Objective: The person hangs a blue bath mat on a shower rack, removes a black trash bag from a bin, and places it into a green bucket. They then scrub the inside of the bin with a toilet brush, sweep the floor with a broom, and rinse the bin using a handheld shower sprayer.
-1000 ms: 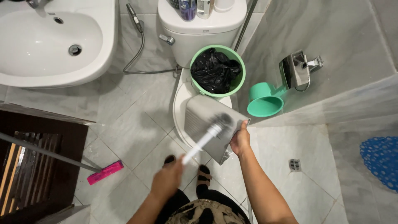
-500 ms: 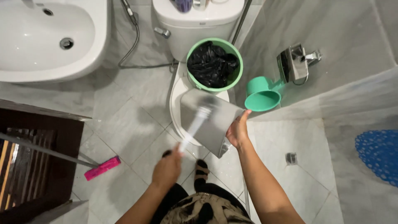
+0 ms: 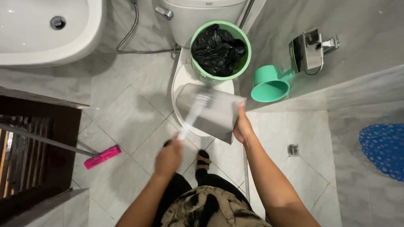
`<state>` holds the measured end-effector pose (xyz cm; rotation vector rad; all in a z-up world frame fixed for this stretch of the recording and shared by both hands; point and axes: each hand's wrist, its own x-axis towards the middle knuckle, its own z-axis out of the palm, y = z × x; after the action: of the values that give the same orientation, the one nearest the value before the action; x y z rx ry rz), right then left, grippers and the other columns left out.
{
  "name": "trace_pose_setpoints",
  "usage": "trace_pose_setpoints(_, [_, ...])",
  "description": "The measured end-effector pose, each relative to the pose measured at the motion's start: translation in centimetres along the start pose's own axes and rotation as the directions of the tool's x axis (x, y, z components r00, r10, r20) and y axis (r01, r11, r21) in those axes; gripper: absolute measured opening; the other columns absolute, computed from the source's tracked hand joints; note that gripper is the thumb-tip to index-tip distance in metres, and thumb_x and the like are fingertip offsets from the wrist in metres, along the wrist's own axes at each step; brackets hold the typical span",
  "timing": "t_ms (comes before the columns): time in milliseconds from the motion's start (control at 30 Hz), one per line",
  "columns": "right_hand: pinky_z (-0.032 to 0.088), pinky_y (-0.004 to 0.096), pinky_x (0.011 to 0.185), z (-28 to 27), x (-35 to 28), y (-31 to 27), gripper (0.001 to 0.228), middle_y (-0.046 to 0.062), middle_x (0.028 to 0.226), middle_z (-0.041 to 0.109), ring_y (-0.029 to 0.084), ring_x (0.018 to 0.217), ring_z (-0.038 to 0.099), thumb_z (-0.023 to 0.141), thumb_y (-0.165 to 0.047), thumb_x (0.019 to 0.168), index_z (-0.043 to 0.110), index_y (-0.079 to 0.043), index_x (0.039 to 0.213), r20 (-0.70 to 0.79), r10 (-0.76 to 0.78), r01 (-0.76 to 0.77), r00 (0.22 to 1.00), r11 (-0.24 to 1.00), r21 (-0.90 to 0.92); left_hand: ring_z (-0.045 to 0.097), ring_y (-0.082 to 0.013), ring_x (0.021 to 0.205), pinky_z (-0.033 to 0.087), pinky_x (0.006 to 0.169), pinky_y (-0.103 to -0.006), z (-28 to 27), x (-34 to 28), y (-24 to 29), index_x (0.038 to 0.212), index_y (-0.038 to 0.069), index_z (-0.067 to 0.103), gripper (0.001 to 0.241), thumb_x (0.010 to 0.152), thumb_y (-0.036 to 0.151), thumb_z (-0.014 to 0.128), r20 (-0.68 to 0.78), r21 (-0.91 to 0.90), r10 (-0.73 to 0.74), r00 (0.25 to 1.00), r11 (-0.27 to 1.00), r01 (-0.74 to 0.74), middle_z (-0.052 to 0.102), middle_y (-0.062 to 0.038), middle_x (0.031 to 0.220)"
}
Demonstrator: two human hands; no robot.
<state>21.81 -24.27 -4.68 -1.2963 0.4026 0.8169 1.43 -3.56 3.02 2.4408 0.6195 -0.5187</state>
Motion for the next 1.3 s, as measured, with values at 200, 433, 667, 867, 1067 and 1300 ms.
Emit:
trace_pose_setpoints(200, [0.053,0.050,0.091,1.1,-0.3,5.4,0.081,0.029,0.107,0.062,0.033,0.097,0.062,0.075,-0.013,0.094,0.028,0.000,0.159,-0.041,-0.302,0.267,0.953,0.894,-0.361,0.068,-0.0511,0.110,0.053,0.096,-0.0578,-1.4,1.5,-7.9,0.150,0.023,0.054,0.052,0.106,0.047,0.040,-0.043,-0.371,-0.388,0.920,0.862,0.346,0.072,-0.031,0.116])
trace_pose_setpoints(433, [0.048,0.049,0.108,4.9,-5.0,4.1,0.051,0.006,0.118,0.075,0.033,0.119,0.066,0.065,-0.030,0.095,0.053,-0.042,0.143,0.243,-0.190,0.300,0.951,0.389,-0.871,0.068,-0.0325,0.052,0.057,0.049,-0.0411,-2.1,-0.2,-7.8,0.146,0.022,0.059,0.047,0.106,0.044,0.046,-0.012,-0.568,-0.500,0.866,0.716,0.405,0.070,-0.020,0.068])
trace_pose_setpoints(667, [0.049,0.055,0.103,5.7,-5.5,4.2,0.049,0.011,0.118,0.076,0.041,0.114,0.067,0.061,-0.028,0.095,0.055,-0.037,0.143,0.286,-0.160,0.324,0.945,0.322,-0.890,0.065,-0.0281,0.048,0.055,0.046,-0.0373,-2.7,-0.3,-8.0,0.146,0.020,0.059,0.048,0.106,0.042,0.046,0.018,-0.605,-0.482,0.876,0.692,0.394,0.067,-0.017,0.064])
trace_pose_setpoints(867, [0.054,0.040,0.106,5.5,-7.0,2.8,0.057,0.014,0.152,0.055,0.028,0.124,0.065,0.057,-0.014,0.095,0.047,-0.016,0.151,0.199,-0.182,0.267,0.963,0.745,-0.611,0.057,-0.0204,0.055,0.046,0.053,-0.0347,-5.1,-2.5,-5.2,0.145,0.020,0.060,0.047,0.104,0.038,0.046,-0.016,-0.585,-0.470,0.882,0.720,0.373,0.070,-0.009,0.078])
trace_pose_setpoints(1067, [0.051,0.037,0.079,0.3,-1.7,7.1,0.029,0.007,0.083,0.060,0.022,0.080,0.059,0.078,-0.030,0.089,0.060,-0.010,0.079,0.008,-0.138,0.137,0.990,0.968,-0.208,0.068,-0.0239,0.069,0.053,0.065,-0.0363,-3.2,-2.4,-6.1,0.148,0.020,0.055,0.052,0.104,0.043,0.040,0.017,-0.509,-0.457,0.889,0.762,0.401,0.076,-0.009,0.095])
trace_pose_setpoints(1300, [0.051,0.040,0.101,1.5,-0.1,4.9,0.065,0.026,0.148,0.053,0.031,0.123,0.061,0.035,-0.049,0.106,0.043,0.000,0.149,-0.144,0.115,-0.056,0.983,0.932,0.359,0.065,-0.0302,0.053,0.054,0.054,-0.0480,2.8,-3.0,-6.0,0.127,0.016,0.061,0.042,0.104,0.041,0.037,-0.021,-0.047,-0.055,0.998,0.997,0.054,0.070,-0.010,0.068])
